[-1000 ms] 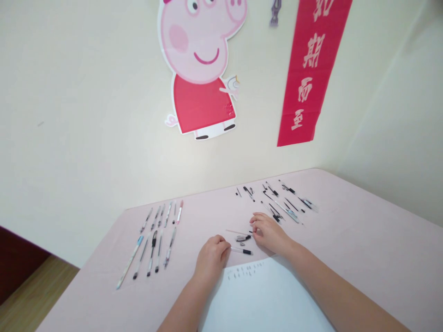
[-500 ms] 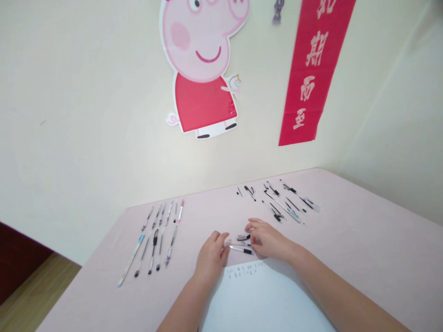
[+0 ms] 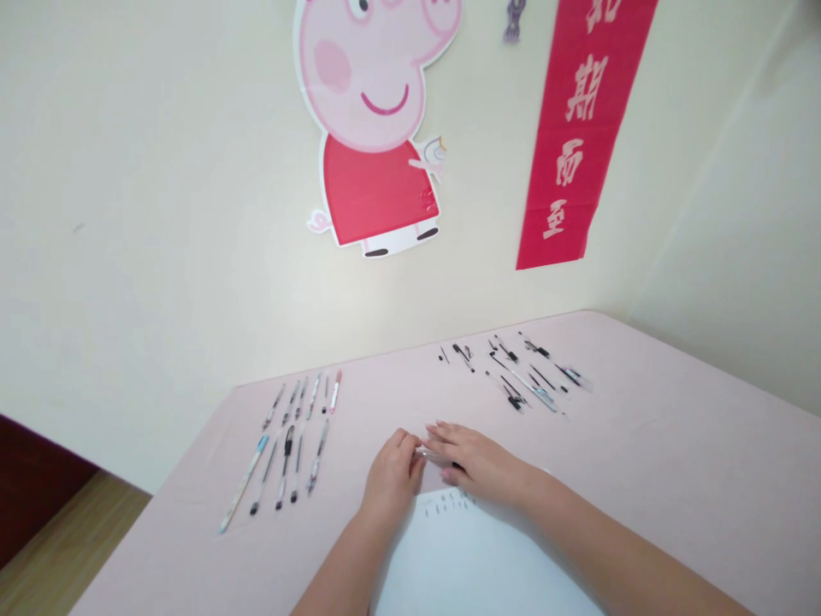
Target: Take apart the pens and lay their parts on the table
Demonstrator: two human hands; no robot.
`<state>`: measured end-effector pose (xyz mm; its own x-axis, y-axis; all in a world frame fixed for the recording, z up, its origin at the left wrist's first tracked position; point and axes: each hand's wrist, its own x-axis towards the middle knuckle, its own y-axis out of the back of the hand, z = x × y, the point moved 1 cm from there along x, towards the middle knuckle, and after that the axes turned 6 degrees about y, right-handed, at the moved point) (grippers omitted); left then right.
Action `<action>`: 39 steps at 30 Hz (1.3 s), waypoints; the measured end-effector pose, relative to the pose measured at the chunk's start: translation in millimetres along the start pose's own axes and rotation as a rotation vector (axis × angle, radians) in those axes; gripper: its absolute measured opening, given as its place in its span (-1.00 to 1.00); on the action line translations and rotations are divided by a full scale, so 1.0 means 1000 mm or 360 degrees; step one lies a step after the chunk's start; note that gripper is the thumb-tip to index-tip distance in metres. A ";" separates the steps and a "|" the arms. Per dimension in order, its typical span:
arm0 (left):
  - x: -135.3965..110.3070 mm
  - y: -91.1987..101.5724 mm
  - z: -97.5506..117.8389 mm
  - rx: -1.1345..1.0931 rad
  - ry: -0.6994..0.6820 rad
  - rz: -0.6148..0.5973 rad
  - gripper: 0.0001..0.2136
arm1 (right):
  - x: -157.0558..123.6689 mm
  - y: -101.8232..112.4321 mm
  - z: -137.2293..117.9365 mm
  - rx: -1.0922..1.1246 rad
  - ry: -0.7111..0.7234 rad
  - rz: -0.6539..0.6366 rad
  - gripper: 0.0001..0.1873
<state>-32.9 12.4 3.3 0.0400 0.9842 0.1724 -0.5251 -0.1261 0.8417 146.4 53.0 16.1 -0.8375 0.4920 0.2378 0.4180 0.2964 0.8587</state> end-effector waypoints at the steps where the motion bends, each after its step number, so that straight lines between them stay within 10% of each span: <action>1: 0.000 0.000 0.000 -0.0005 0.0005 0.0001 -0.85 | 0.000 -0.003 -0.001 0.0001 0.0018 -0.0009 -0.46; 26: 0.001 0.002 -0.001 0.0048 0.0079 -0.0026 -0.92 | 0.003 -0.029 0.043 -0.0190 -0.0174 0.0237 -0.52; 39: 0.002 -0.001 -0.006 0.0055 0.0064 -0.0030 -0.94 | 0.004 -0.007 0.063 -0.0459 -0.0767 0.0356 -0.48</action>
<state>-37.4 14.9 -0.1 0.0147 0.9906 0.1363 -0.4951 -0.1112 0.8617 162.4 104.7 -17.5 -0.4581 0.8524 0.2522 0.3969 -0.0578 0.9161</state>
